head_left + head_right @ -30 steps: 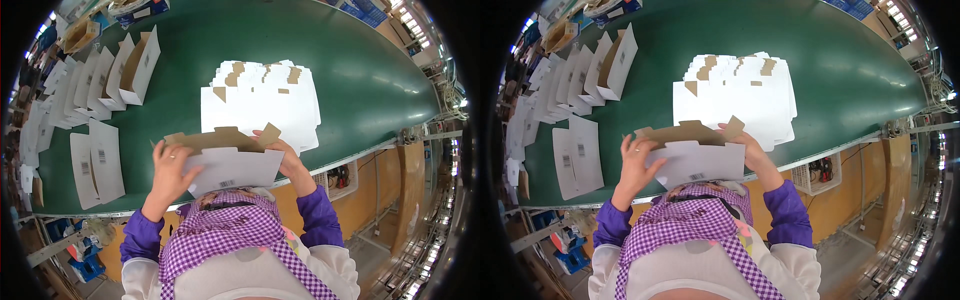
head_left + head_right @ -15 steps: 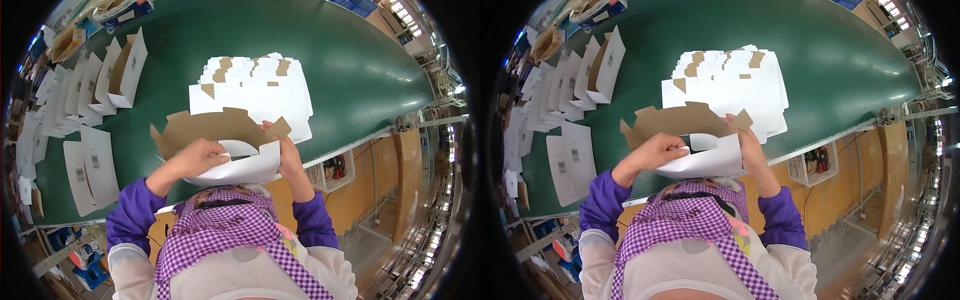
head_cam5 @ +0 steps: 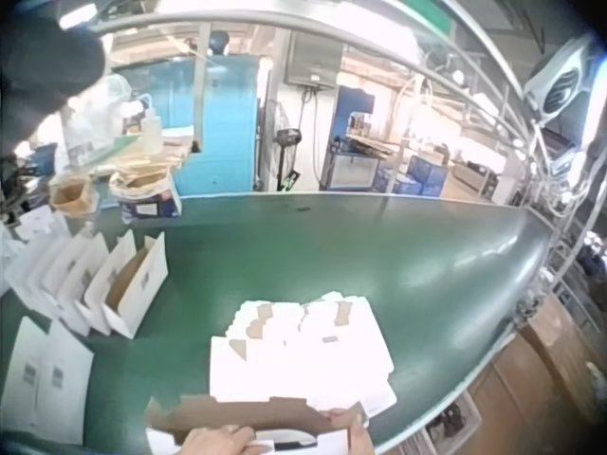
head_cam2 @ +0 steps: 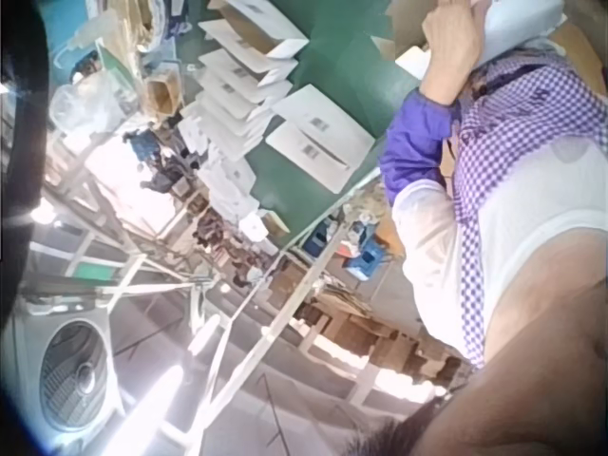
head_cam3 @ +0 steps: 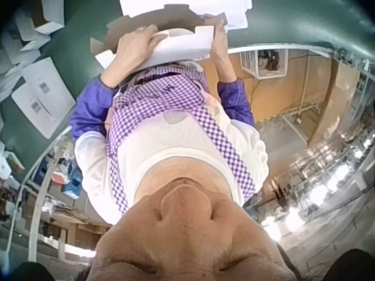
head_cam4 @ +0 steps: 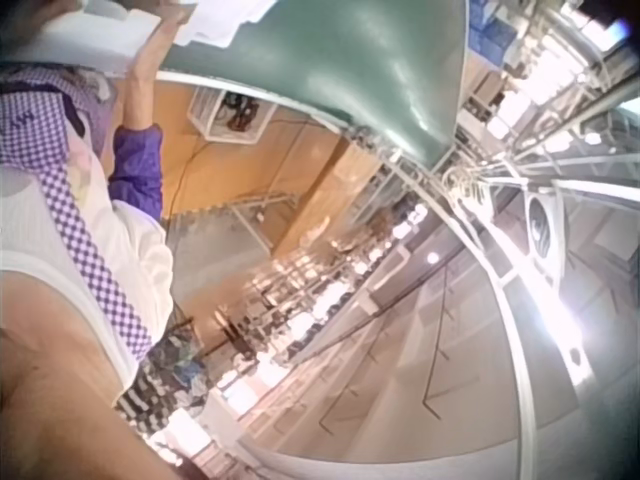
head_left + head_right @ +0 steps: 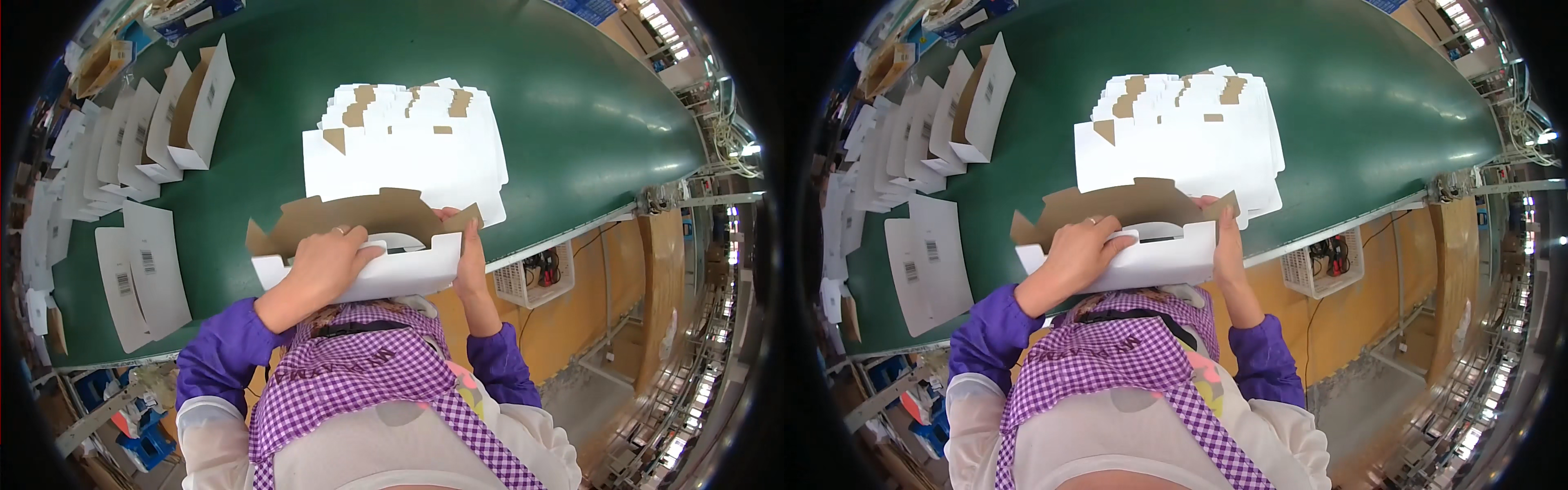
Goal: The person folds flat cardboard templates into boxes by hand on a conveyor belt assembly line.
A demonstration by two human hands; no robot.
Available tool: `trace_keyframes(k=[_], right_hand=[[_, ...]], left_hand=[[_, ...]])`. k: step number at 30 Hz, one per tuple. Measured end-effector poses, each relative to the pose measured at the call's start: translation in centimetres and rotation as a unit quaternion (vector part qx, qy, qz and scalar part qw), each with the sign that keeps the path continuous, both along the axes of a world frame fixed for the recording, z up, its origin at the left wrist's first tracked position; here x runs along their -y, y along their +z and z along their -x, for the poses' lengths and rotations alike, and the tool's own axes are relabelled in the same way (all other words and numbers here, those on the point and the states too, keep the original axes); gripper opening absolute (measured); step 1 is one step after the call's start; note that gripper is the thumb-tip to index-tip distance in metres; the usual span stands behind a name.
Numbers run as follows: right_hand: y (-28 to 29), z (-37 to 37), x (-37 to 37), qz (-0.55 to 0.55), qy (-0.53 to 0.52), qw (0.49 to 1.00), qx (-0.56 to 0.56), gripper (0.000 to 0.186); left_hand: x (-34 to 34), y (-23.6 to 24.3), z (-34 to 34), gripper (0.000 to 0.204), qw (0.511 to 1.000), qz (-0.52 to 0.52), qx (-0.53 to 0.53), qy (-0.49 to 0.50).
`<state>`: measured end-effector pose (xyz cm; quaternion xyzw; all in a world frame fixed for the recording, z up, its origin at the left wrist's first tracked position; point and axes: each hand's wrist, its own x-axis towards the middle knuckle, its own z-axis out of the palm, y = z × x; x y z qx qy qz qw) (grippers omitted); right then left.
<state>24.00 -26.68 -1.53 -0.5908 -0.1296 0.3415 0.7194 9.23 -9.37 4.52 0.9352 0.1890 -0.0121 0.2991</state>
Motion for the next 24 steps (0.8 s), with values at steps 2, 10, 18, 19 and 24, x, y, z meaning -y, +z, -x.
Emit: trace_keyframes(k=[2, 10, 18, 19, 24], right_hand=[[-0.5, -0.2, 0.2, 0.031, -0.01, 0.999, 0.003, 0.06], [-0.1, 0.4, 0.0, 0.076, 0.062, 0.973, 0.209, 0.047], [0.3, 2.6, 1.6, 0.215, 0.158, 0.816, 0.512, 0.031], [0.1, 2.8, 1.8, 0.228, 0.148, 0.858, 0.435, 0.029], [0.8, 0.6, 1.5, 0.271, 0.129, 0.938, 0.175, 0.027]], left_hand=[[-0.1, 0.2, 0.3, 0.032, 1.0, 0.0, -0.006, 0.0], [-0.5, -4.7, 0.4, 0.032, 0.987, 0.054, -0.148, 0.013], [1.5, -4.8, 2.4, 0.025, 0.999, -0.015, -0.034, 0.005], [1.6, -4.9, 2.4, 0.023, 0.999, -0.012, -0.032, -0.006], [1.9, -4.3, 3.1, 0.015, 0.997, -0.054, 0.043, -0.018]])
